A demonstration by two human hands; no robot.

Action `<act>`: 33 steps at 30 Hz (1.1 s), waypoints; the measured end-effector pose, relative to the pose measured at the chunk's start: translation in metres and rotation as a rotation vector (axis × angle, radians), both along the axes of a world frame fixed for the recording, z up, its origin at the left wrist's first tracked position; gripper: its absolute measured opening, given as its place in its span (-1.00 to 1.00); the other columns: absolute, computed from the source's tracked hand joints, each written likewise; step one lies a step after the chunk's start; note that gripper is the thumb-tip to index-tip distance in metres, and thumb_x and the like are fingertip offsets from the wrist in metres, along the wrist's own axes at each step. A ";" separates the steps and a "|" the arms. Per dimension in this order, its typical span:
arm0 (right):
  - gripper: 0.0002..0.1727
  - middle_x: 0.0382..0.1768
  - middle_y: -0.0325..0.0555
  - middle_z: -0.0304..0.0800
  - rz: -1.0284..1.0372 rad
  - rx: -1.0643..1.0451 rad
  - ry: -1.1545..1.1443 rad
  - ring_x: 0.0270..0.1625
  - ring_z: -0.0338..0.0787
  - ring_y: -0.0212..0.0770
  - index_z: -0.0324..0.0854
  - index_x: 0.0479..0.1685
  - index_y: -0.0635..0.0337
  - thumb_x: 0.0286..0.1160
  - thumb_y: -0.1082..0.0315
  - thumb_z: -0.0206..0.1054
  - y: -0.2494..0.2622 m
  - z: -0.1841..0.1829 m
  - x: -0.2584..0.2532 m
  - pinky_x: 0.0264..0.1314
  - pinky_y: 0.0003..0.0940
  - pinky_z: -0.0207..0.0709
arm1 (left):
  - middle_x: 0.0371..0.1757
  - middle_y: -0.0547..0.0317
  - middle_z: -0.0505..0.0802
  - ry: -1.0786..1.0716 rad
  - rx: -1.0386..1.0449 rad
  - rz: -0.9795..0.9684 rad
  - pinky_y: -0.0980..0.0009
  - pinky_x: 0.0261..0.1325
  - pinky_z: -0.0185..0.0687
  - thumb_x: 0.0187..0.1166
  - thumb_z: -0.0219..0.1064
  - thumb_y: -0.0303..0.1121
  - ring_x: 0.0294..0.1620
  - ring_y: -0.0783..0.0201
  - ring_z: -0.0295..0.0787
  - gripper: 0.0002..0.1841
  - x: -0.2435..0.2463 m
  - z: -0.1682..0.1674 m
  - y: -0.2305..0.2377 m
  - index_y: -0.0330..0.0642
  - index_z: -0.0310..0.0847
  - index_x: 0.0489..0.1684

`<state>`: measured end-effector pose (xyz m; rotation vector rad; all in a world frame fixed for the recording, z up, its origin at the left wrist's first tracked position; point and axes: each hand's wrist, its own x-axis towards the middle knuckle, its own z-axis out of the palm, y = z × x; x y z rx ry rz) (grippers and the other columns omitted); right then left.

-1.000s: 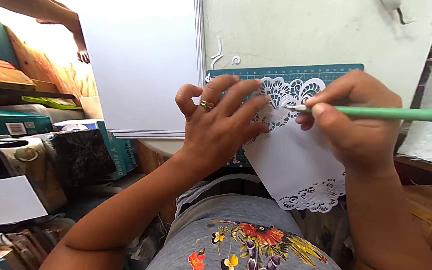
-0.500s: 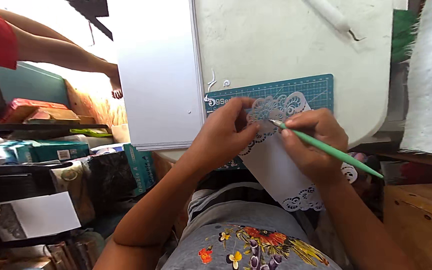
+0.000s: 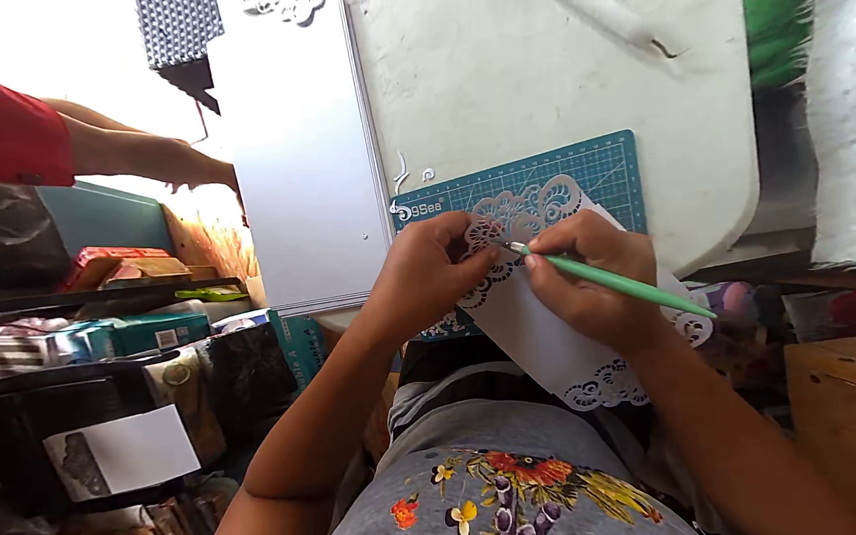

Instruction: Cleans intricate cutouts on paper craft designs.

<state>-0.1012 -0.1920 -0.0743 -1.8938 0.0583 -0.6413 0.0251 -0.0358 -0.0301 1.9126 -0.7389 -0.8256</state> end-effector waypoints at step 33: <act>-0.77 -0.25 -0.36 0.83 0.089 0.712 -0.179 -0.27 0.82 -0.45 0.61 -0.09 0.04 0.49 0.58 0.16 -0.021 -0.006 -0.002 -0.23 -0.53 0.74 | -0.36 0.39 0.88 0.314 -0.087 0.101 0.57 -0.21 0.81 0.62 0.29 -0.49 -0.34 0.55 0.84 -0.90 0.006 0.007 -0.022 -0.19 0.70 -0.06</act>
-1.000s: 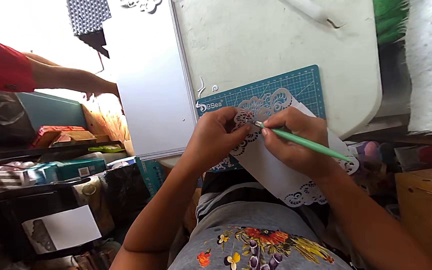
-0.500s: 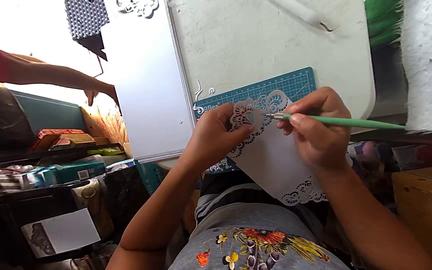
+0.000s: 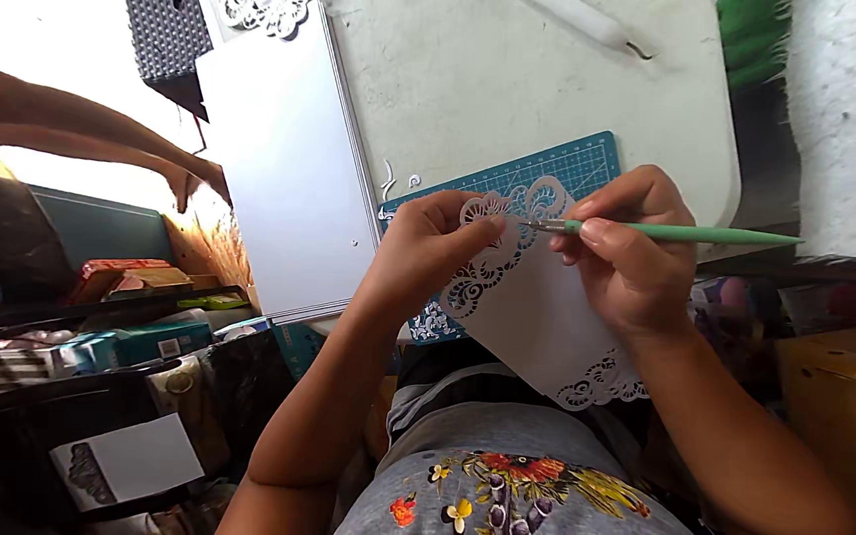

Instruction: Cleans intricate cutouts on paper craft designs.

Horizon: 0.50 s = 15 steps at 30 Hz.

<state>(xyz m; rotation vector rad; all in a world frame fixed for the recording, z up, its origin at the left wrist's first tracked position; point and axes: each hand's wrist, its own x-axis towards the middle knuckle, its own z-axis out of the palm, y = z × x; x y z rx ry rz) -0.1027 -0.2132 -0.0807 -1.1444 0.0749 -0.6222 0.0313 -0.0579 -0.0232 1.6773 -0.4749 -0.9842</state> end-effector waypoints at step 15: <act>-0.83 -0.15 -0.17 0.78 -0.160 -0.434 0.101 -0.17 0.82 -0.48 0.55 0.01 0.39 0.52 0.54 0.21 0.034 0.015 -0.005 -0.10 -0.56 0.77 | -0.27 0.30 0.88 0.009 -0.017 0.170 0.53 -0.28 0.81 0.65 0.30 -0.50 -0.37 0.50 0.83 -0.84 -0.032 -0.003 0.025 -0.18 0.70 0.07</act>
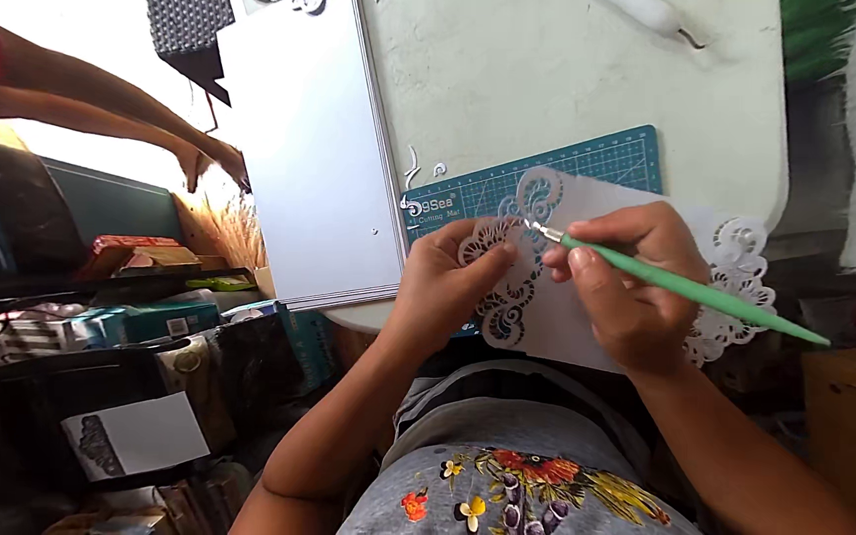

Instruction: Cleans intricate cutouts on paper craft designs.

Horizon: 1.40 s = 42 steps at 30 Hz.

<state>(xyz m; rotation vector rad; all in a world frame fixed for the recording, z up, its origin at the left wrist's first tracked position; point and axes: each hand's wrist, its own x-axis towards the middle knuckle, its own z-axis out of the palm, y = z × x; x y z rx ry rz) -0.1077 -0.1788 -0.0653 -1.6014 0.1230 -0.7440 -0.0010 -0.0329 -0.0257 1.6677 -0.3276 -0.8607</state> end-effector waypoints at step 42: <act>-0.90 -0.43 -0.18 0.66 0.016 -0.152 0.034 -0.38 0.58 -0.59 0.62 -0.32 0.38 0.31 0.50 0.26 -0.001 -0.006 0.000 -0.36 -0.78 0.40 | -0.15 0.33 0.90 -0.158 0.026 -0.190 0.69 -0.19 0.77 0.45 0.42 -0.62 -0.26 0.61 0.83 -0.66 0.011 -0.004 0.006 -0.24 0.68 0.20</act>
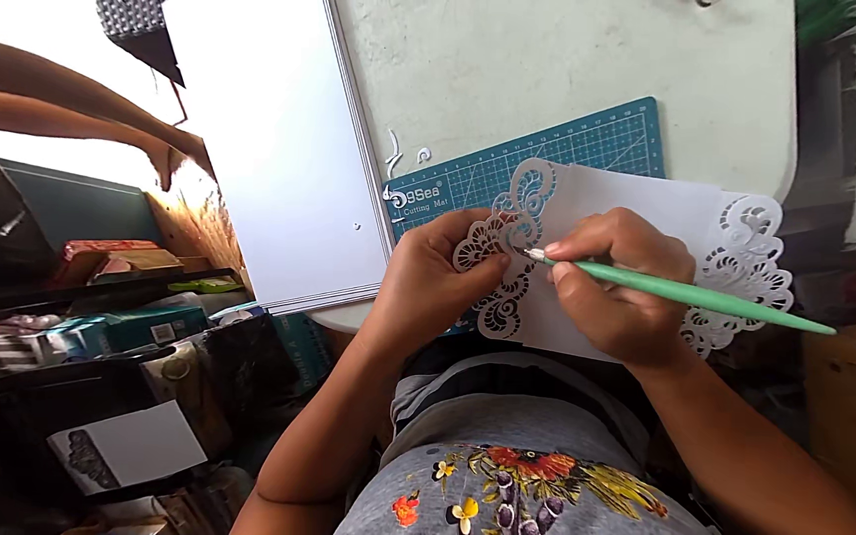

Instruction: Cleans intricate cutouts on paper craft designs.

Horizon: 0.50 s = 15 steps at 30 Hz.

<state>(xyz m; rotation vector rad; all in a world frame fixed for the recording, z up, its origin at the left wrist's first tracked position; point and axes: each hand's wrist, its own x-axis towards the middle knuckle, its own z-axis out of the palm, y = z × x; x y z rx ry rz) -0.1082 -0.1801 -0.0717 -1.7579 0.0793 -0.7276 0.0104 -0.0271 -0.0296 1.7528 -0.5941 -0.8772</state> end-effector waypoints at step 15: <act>-0.87 -0.28 -0.35 0.77 0.016 0.267 -0.084 -0.33 0.71 -0.61 0.63 -0.21 0.23 0.36 0.56 0.22 -0.007 -0.007 -0.002 -0.31 -0.69 0.63 | -0.29 0.43 0.84 0.142 0.021 0.034 0.62 -0.27 0.75 0.70 0.08 -0.41 -0.34 0.59 0.78 -0.78 0.001 0.006 -0.005 -0.11 0.66 0.07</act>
